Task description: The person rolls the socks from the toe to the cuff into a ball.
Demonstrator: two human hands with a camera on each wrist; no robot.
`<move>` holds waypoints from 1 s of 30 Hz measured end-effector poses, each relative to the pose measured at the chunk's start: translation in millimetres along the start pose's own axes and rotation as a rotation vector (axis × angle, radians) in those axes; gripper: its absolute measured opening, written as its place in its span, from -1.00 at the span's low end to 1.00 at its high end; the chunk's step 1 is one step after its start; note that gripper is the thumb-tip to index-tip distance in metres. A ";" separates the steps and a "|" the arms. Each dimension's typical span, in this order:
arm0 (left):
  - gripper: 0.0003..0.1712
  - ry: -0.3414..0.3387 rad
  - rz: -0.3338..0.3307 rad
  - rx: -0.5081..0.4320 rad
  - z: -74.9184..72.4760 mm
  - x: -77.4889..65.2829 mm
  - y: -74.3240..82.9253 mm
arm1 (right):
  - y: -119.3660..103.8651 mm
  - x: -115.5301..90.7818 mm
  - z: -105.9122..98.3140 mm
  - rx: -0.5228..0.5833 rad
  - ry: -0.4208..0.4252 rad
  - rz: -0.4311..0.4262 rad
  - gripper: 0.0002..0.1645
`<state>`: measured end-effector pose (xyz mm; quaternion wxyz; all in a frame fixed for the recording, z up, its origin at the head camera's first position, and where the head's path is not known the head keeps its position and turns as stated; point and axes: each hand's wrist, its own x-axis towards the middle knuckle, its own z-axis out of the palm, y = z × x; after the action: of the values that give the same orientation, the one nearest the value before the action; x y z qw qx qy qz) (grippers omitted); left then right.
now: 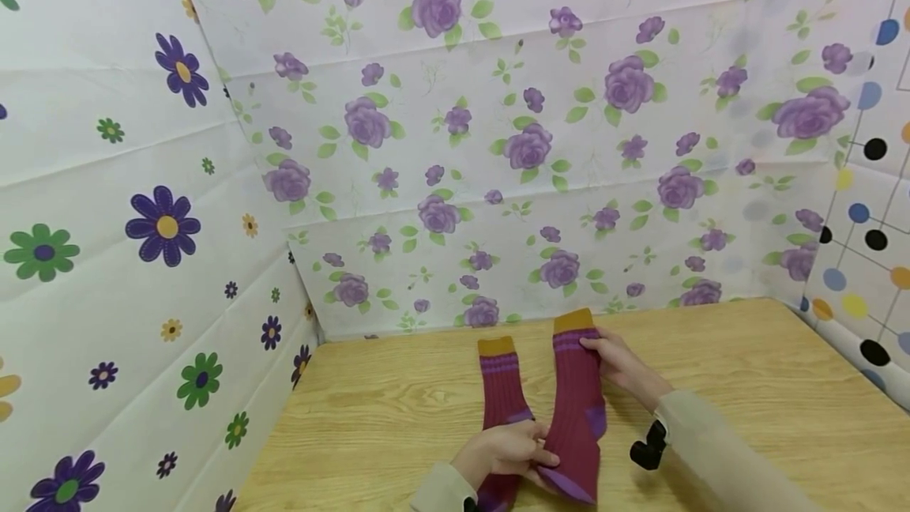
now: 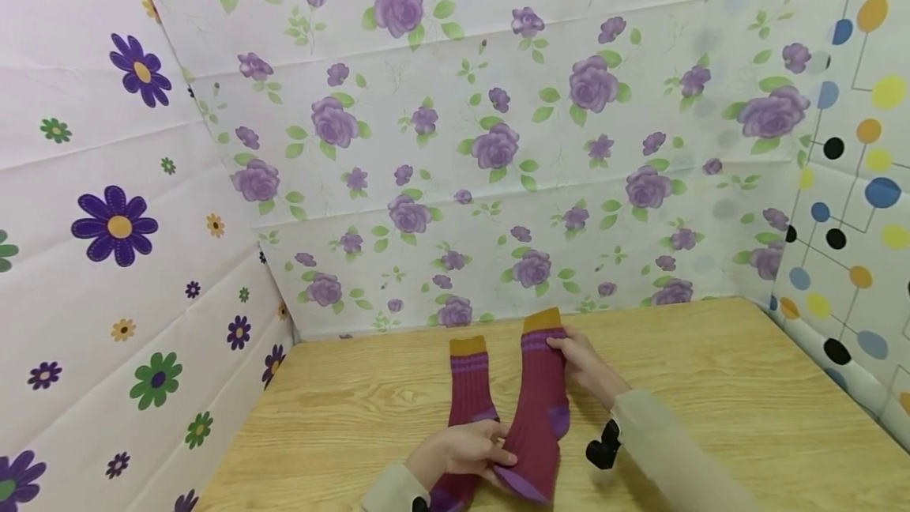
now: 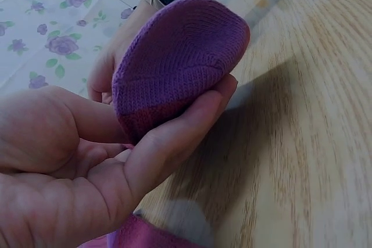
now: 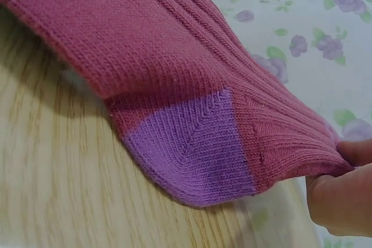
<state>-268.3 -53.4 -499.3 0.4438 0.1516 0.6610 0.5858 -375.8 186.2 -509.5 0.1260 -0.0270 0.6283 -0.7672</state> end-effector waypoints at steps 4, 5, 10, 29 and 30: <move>-0.60 0.004 -0.005 -0.010 -2.0 -4.0 -2.1 | -0.3 0.8 5.9 0.003 0.003 0.013 -0.28; -0.60 0.003 -0.002 -0.014 -2.2 -4.7 -2.6 | -0.3 1.1 7.3 0.004 0.006 0.015 -0.28; -0.57 0.000 -0.004 -0.039 -2.2 -8.4 -3.6 | 1.4 3.9 13.9 -0.014 0.007 0.014 -0.29; -0.64 0.031 0.010 0.007 -9.6 -26.4 -8.8 | 4.5 14.6 39.1 0.004 -0.004 0.005 -0.33; -0.64 0.033 0.011 0.009 -10.1 -27.4 -9.4 | 4.5 15.0 40.7 0.005 -0.003 0.004 -0.34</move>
<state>-257.7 -82.1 -497.4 0.4289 0.1476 0.6698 0.5879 -381.5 143.0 -507.1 0.1286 -0.0267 0.6262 -0.7686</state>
